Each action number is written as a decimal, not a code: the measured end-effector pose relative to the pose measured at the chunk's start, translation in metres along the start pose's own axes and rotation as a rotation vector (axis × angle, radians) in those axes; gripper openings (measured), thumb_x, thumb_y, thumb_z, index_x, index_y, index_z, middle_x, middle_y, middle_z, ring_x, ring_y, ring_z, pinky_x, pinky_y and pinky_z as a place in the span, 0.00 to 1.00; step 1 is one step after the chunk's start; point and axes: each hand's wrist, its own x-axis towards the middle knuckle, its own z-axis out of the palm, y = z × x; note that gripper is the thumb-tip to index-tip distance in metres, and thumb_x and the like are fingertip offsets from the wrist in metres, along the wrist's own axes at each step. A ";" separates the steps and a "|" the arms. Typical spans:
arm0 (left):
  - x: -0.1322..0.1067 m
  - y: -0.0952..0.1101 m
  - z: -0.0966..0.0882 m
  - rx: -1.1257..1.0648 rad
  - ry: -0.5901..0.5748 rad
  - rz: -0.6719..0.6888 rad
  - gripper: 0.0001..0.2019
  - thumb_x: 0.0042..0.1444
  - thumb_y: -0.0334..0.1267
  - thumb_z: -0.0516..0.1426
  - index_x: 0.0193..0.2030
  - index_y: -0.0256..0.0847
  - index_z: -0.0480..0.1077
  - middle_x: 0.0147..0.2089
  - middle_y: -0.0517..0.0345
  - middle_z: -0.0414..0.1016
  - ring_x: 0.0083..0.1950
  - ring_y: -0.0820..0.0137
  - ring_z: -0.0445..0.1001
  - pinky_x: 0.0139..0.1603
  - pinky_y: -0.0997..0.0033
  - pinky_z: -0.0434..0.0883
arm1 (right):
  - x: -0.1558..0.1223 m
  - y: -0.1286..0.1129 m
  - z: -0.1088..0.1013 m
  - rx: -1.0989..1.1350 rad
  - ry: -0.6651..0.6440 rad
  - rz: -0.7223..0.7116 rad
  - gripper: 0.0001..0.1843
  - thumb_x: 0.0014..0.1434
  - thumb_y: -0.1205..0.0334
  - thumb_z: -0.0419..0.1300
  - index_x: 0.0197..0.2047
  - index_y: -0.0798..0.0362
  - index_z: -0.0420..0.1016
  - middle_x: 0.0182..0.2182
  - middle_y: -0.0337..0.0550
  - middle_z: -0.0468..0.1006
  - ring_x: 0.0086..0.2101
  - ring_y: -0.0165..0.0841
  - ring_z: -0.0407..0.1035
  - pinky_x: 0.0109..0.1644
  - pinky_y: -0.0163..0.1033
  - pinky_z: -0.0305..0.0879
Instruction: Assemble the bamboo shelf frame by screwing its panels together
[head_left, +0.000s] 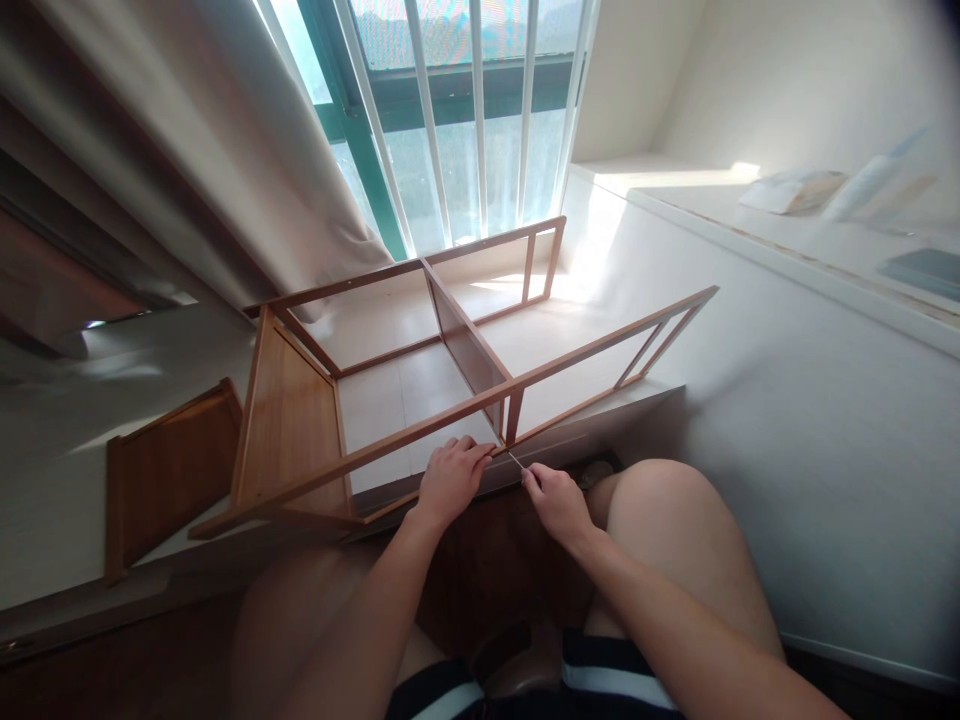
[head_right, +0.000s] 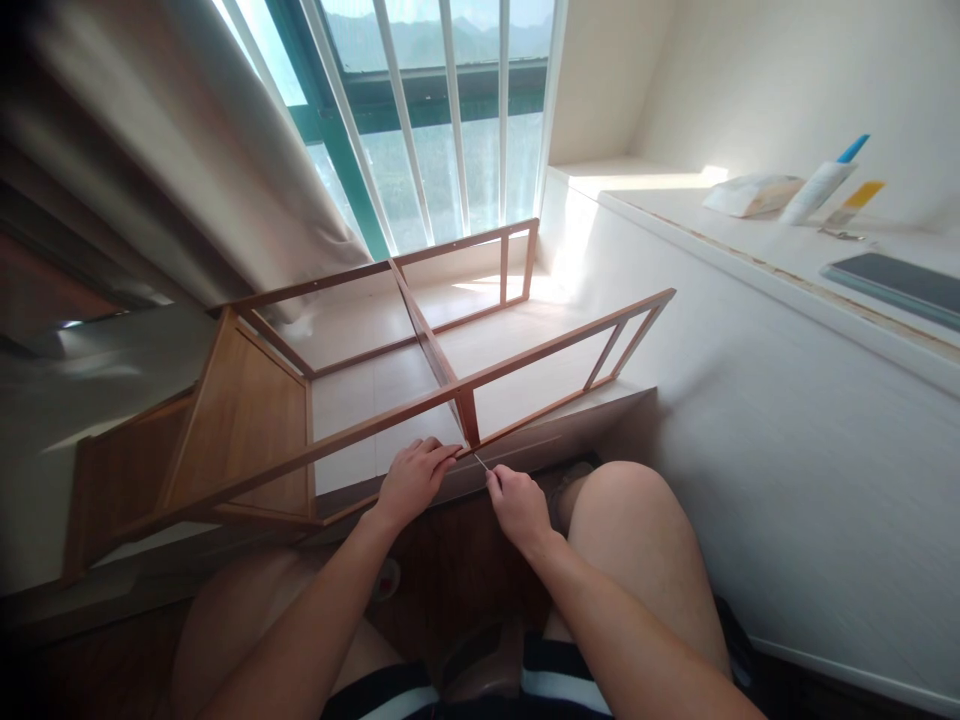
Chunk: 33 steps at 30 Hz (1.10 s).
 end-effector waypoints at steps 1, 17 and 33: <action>0.000 0.000 0.000 -0.003 0.003 0.000 0.18 0.67 0.46 0.45 0.57 0.53 0.70 0.47 0.53 0.72 0.48 0.63 0.67 0.48 0.63 0.62 | 0.000 0.000 0.001 0.011 0.004 0.004 0.19 0.68 0.54 0.48 0.28 0.51 0.68 0.25 0.42 0.76 0.27 0.32 0.68 0.31 0.35 0.49; -0.012 0.008 -0.003 -0.378 0.161 -0.036 0.16 0.65 0.44 0.48 0.51 0.44 0.74 0.45 0.50 0.72 0.51 0.62 0.67 0.55 0.61 0.61 | 0.002 -0.001 0.020 1.579 -0.616 0.442 0.13 0.61 0.53 0.56 0.31 0.51 0.61 0.18 0.30 0.57 0.17 0.23 0.45 0.20 0.30 0.35; -0.015 0.037 0.072 -1.310 -0.046 -0.536 0.21 0.56 0.53 0.56 0.48 0.38 0.71 0.30 0.61 0.69 0.22 0.79 0.60 0.19 0.78 0.54 | 0.008 0.000 0.018 1.738 -0.680 0.536 0.15 0.65 0.56 0.49 0.27 0.51 0.56 0.16 0.31 0.53 0.17 0.25 0.42 0.20 0.31 0.37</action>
